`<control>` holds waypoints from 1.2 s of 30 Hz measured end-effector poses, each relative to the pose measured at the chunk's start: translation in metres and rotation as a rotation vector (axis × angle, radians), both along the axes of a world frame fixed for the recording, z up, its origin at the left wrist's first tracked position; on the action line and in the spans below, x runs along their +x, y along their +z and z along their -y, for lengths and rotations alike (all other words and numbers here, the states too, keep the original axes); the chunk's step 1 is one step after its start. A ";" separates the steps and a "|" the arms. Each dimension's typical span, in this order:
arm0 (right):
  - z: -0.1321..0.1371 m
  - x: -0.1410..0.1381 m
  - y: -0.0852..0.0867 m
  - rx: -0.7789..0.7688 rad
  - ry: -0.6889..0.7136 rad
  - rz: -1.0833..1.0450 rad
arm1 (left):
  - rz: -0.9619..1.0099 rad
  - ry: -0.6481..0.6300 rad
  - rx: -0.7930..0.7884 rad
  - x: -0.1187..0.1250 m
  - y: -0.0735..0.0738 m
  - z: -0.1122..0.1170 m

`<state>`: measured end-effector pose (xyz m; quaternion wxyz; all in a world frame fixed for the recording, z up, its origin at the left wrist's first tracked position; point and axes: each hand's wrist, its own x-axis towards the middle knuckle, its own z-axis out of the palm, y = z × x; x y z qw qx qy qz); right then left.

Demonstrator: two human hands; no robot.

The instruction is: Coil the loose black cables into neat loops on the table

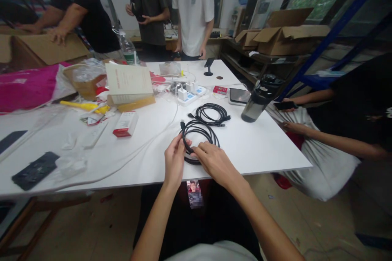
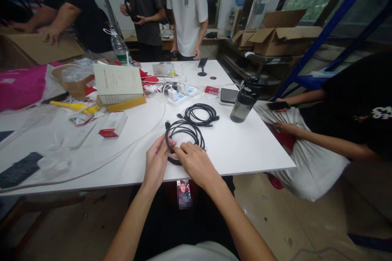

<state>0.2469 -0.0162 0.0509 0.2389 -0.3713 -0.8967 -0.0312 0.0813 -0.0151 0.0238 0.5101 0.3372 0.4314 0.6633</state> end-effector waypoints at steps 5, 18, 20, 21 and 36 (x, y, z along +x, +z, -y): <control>-0.011 -0.001 -0.031 -0.031 -0.035 0.020 | -0.844 0.197 0.192 -0.019 -0.020 0.000; -0.008 0.003 -0.046 -0.027 0.115 -0.038 | -1.123 -0.195 0.463 -0.028 -0.011 0.016; -0.011 0.006 -0.046 -0.016 0.130 -0.037 | -1.147 -0.250 0.451 -0.030 -0.008 0.016; -0.014 0.009 -0.045 -0.013 0.129 -0.025 | -1.156 -0.278 0.448 -0.032 -0.007 0.015; -0.030 0.056 -0.038 -0.027 -0.033 -0.281 | -1.264 -0.208 0.438 -0.053 -0.014 0.010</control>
